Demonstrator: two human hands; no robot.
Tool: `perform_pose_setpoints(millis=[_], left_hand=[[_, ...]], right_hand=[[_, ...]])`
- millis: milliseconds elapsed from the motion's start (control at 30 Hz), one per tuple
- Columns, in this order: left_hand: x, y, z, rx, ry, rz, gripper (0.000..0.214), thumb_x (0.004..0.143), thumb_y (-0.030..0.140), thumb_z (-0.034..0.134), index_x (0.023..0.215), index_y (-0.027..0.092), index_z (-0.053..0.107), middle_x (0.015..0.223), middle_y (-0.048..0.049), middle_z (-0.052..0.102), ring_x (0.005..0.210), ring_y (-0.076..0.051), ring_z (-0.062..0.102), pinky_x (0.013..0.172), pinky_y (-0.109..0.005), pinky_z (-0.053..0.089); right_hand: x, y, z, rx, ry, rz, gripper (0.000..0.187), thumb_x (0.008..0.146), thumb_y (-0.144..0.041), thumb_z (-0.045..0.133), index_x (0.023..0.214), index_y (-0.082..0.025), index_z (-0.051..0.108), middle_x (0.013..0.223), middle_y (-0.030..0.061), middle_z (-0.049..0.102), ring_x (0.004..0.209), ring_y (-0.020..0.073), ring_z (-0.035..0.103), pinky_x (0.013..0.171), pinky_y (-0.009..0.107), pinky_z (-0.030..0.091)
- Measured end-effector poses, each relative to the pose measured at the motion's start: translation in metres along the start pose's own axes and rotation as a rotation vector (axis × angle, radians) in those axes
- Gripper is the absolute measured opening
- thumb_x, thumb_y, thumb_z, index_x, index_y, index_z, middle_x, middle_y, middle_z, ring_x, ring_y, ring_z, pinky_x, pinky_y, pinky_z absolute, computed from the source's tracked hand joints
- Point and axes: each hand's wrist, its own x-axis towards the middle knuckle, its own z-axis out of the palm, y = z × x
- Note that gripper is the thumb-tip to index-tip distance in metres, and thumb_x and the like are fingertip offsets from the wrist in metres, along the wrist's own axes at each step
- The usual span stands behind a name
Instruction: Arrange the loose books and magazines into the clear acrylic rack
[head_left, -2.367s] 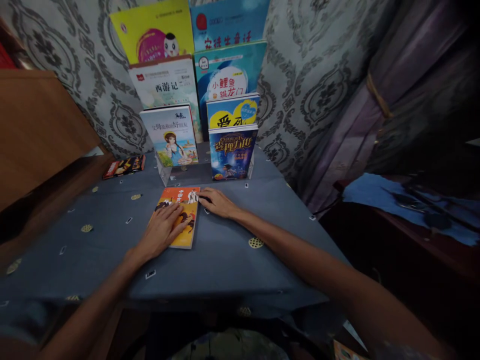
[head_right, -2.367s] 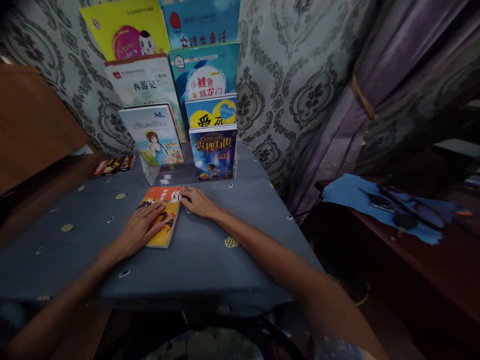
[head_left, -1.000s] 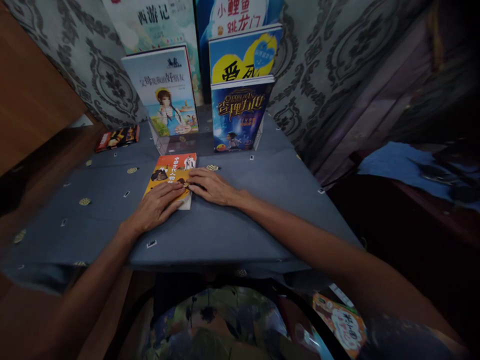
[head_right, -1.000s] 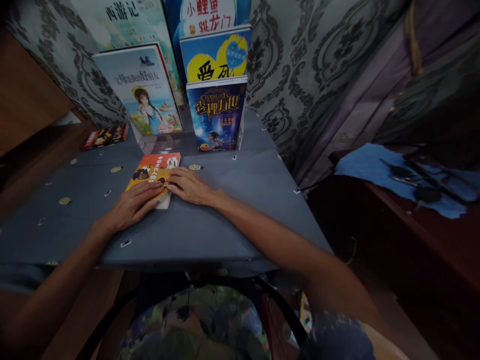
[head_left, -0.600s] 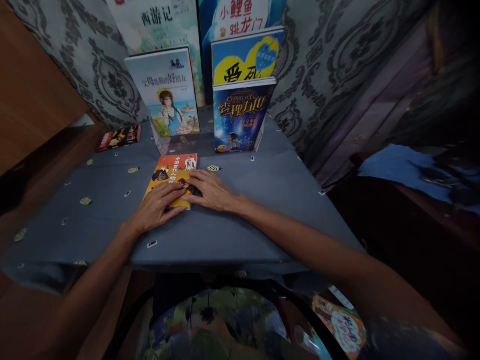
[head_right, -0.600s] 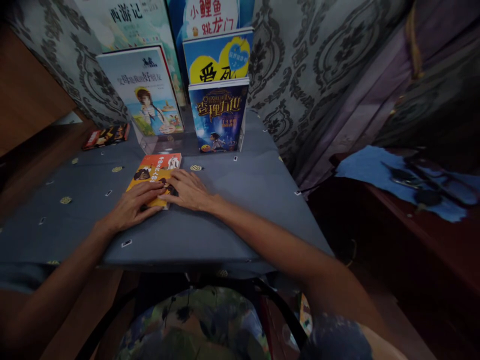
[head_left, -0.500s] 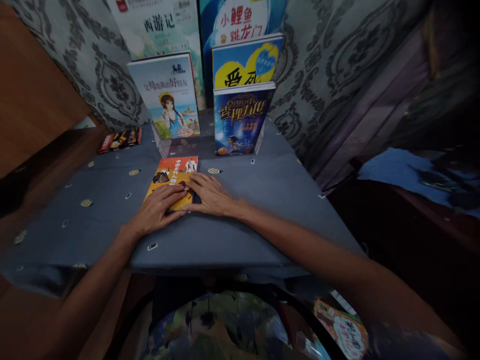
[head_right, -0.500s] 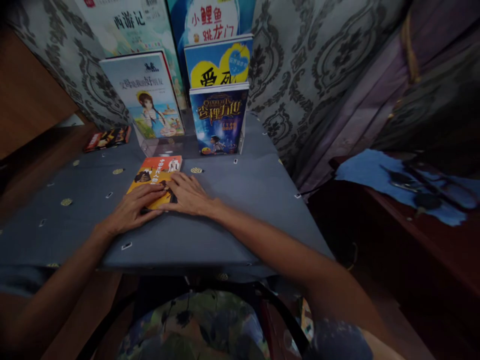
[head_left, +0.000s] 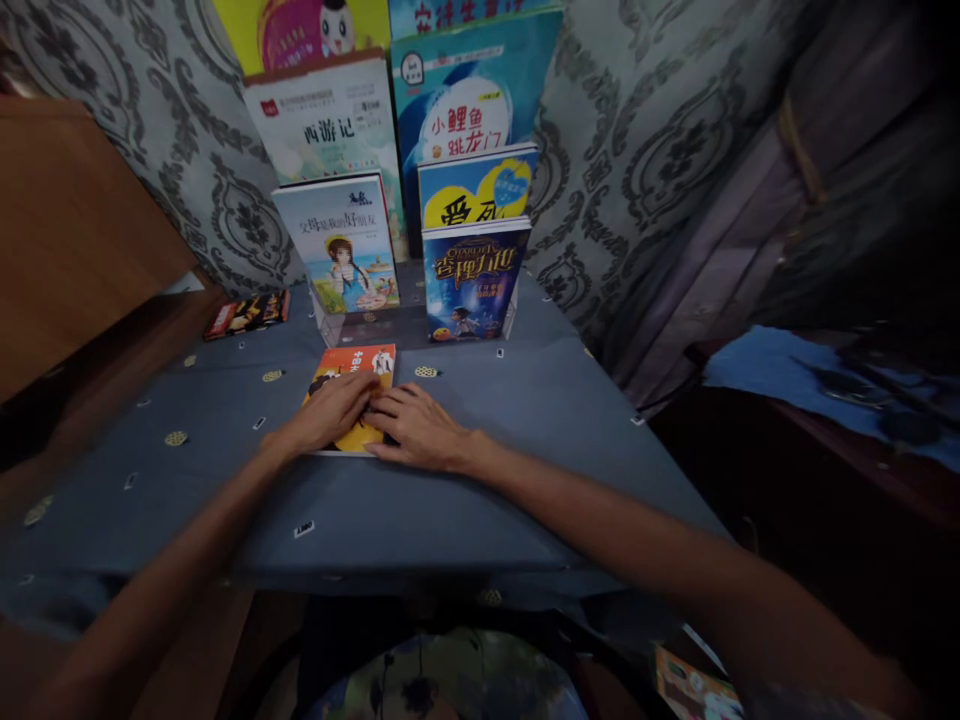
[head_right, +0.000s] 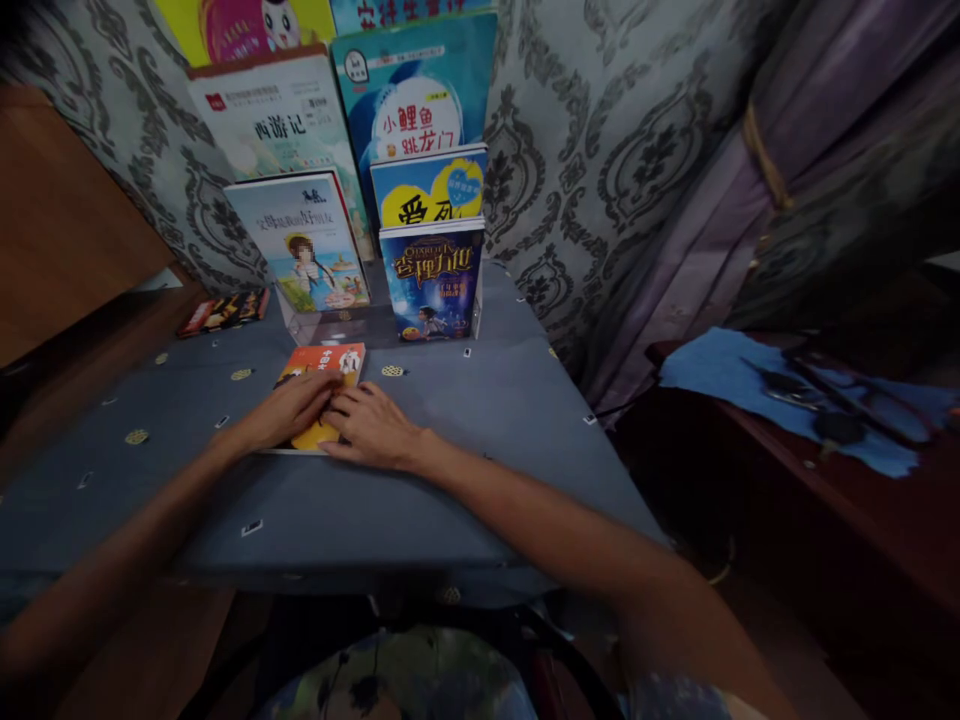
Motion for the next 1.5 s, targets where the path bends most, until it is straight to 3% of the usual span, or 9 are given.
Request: perform_pose_setpoints(millis=[133,267,700,900,1033,1133,1333,1500], left_hand=[[0.033,-0.022,0.014,0.064,-0.031,0.019,0.051,0.102,0.038,0.029,0.143,0.015,0.049,0.148,-0.013,0.055,0.138,-0.022,0.051,0.116,-0.042,0.039],[0.053,-0.034,0.02,0.092,-0.036,0.028,0.055,0.103,0.044,0.029,0.147,0.017,0.048,0.155,-0.0102,0.048,0.144,-0.022,0.043,0.12,-0.041,0.034],[0.051,-0.037,0.03,-0.009,0.078,0.026,0.052,0.103,0.044,0.034,0.142,0.018,0.054,0.15,-0.0096,0.054,0.14,-0.023,0.048,0.12,-0.045,0.034],[0.037,-0.046,0.019,-0.078,0.102,0.004,0.049,0.1,0.045,0.039,0.131,0.017,0.064,0.14,-0.0122,0.063,0.13,-0.026,0.057,0.114,-0.043,0.042],[0.019,-0.066,0.002,-0.067,0.152,-0.096,0.044,0.098,0.043,0.039,0.116,0.019,0.071,0.124,-0.0104,0.072,0.115,-0.026,0.065,0.104,-0.04,0.049],[0.009,-0.083,-0.004,-0.016,0.201,-0.191,0.042,0.097,0.04,0.038,0.109,0.019,0.072,0.112,-0.0102,0.075,0.103,-0.026,0.066,0.096,-0.039,0.051],[0.007,-0.095,0.006,0.052,0.273,-0.275,0.04,0.097,0.036,0.039,0.114,0.016,0.069,0.115,-0.0131,0.071,0.107,-0.027,0.064,0.098,-0.04,0.049],[0.008,-0.095,0.014,0.103,0.251,-0.369,0.04,0.098,0.033,0.038,0.12,0.015,0.066,0.118,-0.0141,0.071,0.109,-0.028,0.064,0.099,-0.041,0.049]], right_hand=[[0.001,-0.001,0.001,-0.034,0.008,-0.139,0.027,0.103,-0.032,0.049,0.109,-0.015,0.069,0.111,0.0117,0.072,0.111,0.0251,0.057,0.094,0.04,0.042],[0.0,0.0,0.002,-0.061,0.027,-0.177,0.025,0.104,-0.031,0.047,0.106,-0.017,0.068,0.11,0.0097,0.07,0.107,0.0234,0.056,0.09,0.037,0.041],[0.0,0.003,0.005,0.106,0.066,-0.131,0.022,0.1,-0.028,0.052,0.105,-0.018,0.071,0.109,0.0095,0.071,0.105,0.0229,0.057,0.093,0.037,0.045],[-0.001,0.003,0.007,0.274,0.047,0.023,0.027,0.098,-0.031,0.058,0.118,-0.018,0.07,0.127,0.0105,0.069,0.122,0.0223,0.058,0.11,0.042,0.04],[0.001,0.004,0.007,0.334,-0.013,0.198,0.039,0.099,-0.039,0.056,0.132,-0.02,0.064,0.145,0.0126,0.059,0.139,0.0248,0.05,0.122,0.054,0.024],[0.007,0.008,0.008,0.352,-0.063,0.3,0.045,0.101,-0.042,0.052,0.139,-0.018,0.058,0.152,0.015,0.052,0.145,0.0277,0.043,0.122,0.059,0.023],[0.031,0.032,0.019,0.291,-0.072,0.48,0.054,0.1,-0.044,0.052,0.148,-0.02,0.047,0.161,0.016,0.037,0.152,0.0289,0.029,0.122,0.058,0.021],[0.049,0.047,0.025,0.239,-0.087,0.582,0.06,0.101,-0.044,0.049,0.149,-0.008,0.044,0.164,0.0217,0.029,0.155,0.0301,0.02,0.123,0.052,0.021]])
